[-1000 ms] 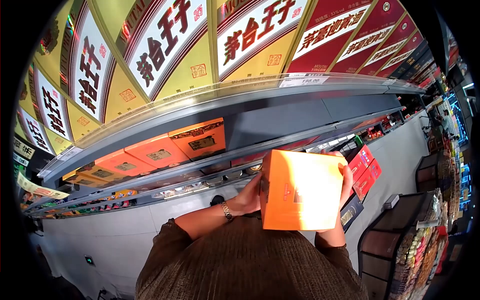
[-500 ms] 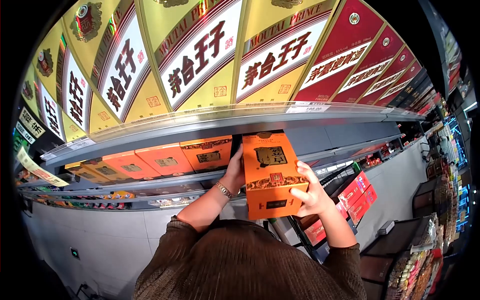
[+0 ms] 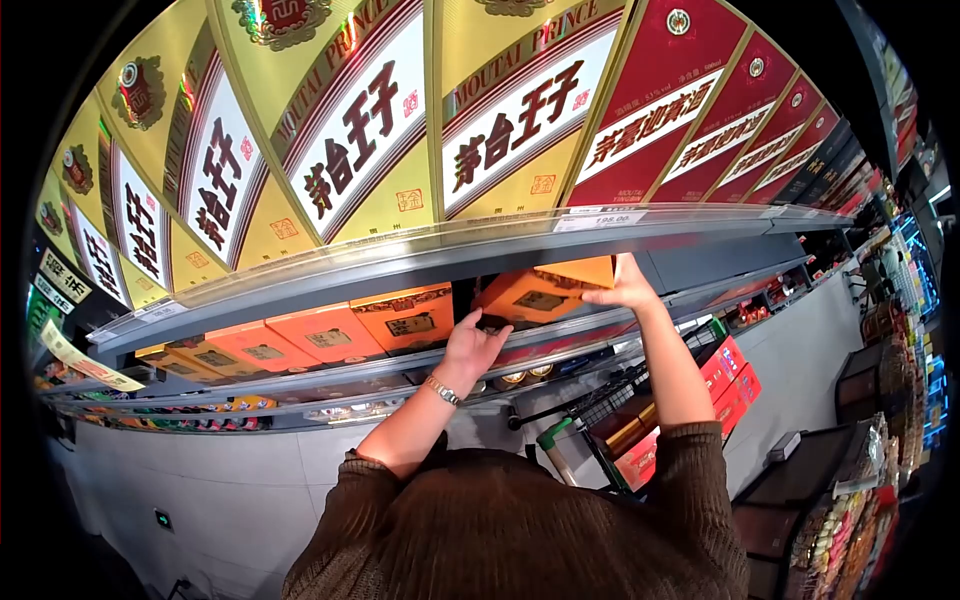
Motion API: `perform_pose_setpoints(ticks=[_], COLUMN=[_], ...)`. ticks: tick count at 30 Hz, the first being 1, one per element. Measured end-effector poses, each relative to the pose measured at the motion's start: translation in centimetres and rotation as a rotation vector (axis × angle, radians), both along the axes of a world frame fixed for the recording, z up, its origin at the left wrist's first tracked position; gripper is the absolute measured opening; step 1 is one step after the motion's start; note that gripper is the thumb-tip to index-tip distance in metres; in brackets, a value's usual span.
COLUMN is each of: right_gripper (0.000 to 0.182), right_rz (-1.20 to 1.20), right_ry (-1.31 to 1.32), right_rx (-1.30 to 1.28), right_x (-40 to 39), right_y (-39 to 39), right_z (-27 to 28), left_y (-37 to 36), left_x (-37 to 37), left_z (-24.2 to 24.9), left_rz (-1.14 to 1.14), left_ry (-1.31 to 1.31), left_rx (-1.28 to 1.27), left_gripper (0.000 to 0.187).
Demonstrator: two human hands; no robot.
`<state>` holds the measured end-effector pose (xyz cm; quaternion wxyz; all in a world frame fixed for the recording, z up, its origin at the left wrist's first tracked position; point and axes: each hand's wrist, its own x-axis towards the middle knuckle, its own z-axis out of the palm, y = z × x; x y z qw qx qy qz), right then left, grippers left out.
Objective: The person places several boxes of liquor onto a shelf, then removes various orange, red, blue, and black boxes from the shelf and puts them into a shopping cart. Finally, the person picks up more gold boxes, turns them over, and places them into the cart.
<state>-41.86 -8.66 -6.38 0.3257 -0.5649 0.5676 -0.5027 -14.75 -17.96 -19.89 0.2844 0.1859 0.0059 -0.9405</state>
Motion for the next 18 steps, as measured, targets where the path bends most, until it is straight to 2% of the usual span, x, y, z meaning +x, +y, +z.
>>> perform_pose_setpoints(ticks=[1,4,5,7,8,11,12,15,18], right_gripper=[0.085,0.066,0.069,0.074,0.070,0.064,0.062,0.044,0.050], right_rz=[-0.003,-0.004,0.001,0.015,0.047,0.176,0.141,0.219,0.259], right_ry=[-0.151,-0.215,-0.122,0.062,0.091,0.062,0.021,0.111,-0.071], right_rx=[0.057,0.144,0.167,0.219,0.385,0.454,0.287,0.333,0.384], right_x=[0.0,-1.0,-1.1,0.0,1.6,2.4,3.1,3.9,4.6], right_y=[-0.7,-2.8,-3.6,-5.2,-5.8,-6.8,-6.7,-7.3,-7.2], right_z=[0.4,0.0,-0.2,0.1,1.8,2.1,1.4,0.6,0.6], left_y=[0.1,0.2,0.6,2.6,3.7,5.9,6.4,7.6,8.6], left_x=[0.1,0.4,0.8,2.4,3.2,6.1,7.2,10.7,13.4], left_z=[-0.4,-1.6,-2.0,0.5,1.8,4.1,3.9,1.4,-0.3], left_rz=[0.001,0.032,0.023,0.005,-0.019,-0.169,-0.226,-0.253,-0.202], left_ry=[0.011,-0.001,0.033,0.098,0.103,0.153,0.162,0.137,0.073], left_rx=[0.049,0.186,0.093,-0.084,-0.170,-0.323,-0.372,-0.266,-0.238], left_gripper=[0.030,0.035,0.035,0.035,0.042,0.050,0.054,0.055,0.054])
